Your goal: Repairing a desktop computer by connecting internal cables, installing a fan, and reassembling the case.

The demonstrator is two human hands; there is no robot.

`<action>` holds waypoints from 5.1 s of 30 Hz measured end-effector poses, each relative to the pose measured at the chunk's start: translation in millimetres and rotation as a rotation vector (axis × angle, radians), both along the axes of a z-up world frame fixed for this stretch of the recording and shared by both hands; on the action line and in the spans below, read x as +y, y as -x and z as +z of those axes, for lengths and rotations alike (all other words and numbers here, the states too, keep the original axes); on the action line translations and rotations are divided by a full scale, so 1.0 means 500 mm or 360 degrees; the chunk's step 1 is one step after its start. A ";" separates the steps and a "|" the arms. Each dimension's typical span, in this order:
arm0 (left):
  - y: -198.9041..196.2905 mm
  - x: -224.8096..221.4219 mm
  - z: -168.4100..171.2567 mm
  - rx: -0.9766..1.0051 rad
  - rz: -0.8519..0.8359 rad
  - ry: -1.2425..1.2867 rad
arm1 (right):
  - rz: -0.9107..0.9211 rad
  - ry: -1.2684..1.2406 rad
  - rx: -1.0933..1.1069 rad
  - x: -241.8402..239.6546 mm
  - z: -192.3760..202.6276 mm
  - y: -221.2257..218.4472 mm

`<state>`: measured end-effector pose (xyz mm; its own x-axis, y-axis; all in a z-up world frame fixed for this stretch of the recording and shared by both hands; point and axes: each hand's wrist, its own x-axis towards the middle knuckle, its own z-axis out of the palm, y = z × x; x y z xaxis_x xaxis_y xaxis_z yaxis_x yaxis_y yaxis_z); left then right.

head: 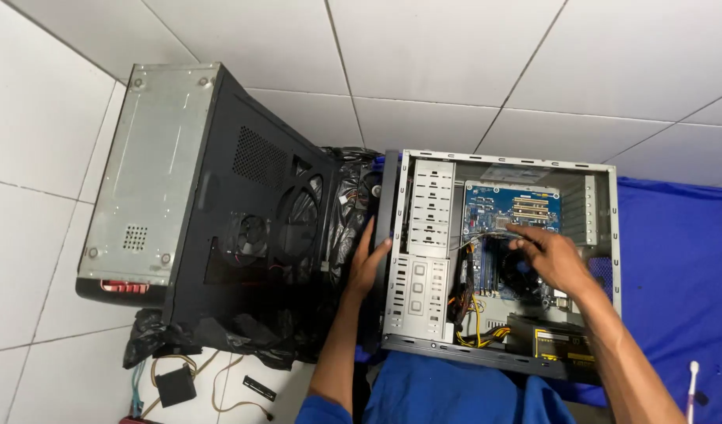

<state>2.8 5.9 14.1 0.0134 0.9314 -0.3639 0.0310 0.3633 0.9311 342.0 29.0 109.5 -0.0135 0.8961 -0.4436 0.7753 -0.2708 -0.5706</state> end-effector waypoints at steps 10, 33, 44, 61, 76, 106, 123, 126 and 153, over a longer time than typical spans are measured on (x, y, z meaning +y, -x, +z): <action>-0.009 0.051 0.031 -0.0272 0.0010 0.0197 | -0.0038 -0.0128 0.0201 -0.081 -0.102 0.066; 0.062 0.039 -0.033 0.0181 0.0209 -0.0010 | -0.0037 -0.0162 -0.0057 -0.186 0.041 0.151; -0.019 0.014 0.075 0.1271 0.0215 -0.0800 | -0.0085 -0.0400 0.0147 -0.086 0.204 0.023; -0.332 0.195 0.055 -0.0241 -0.0399 -0.0366 | -0.0474 -0.0838 0.0503 -0.020 -0.111 -0.103; -0.314 0.228 0.070 -0.0373 -0.0401 -0.0280 | -0.0520 -0.0638 0.1196 -0.016 -0.119 -0.029; -0.320 0.161 0.055 -0.0657 -0.0658 -0.0342 | -0.0399 -0.0747 0.0507 -0.044 0.127 -0.072; -0.269 0.184 0.010 -0.0721 -0.0486 -0.0095 | -0.1050 -0.1030 0.0524 -0.034 0.029 -0.196; -0.267 0.172 0.046 -0.0750 -0.0491 -0.0073 | -0.1103 -0.1020 0.0507 -0.037 0.005 -0.226; -0.214 0.157 0.047 -0.0899 -0.0645 0.0073 | -0.1431 -0.0959 0.0662 -0.080 0.054 -0.250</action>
<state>109.9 84.4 37.6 0.5558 0.7967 -0.2375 -0.3122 0.4648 0.8285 467.0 -11.3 136.7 0.6909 0.7210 -0.0524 0.1634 -0.2263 -0.9603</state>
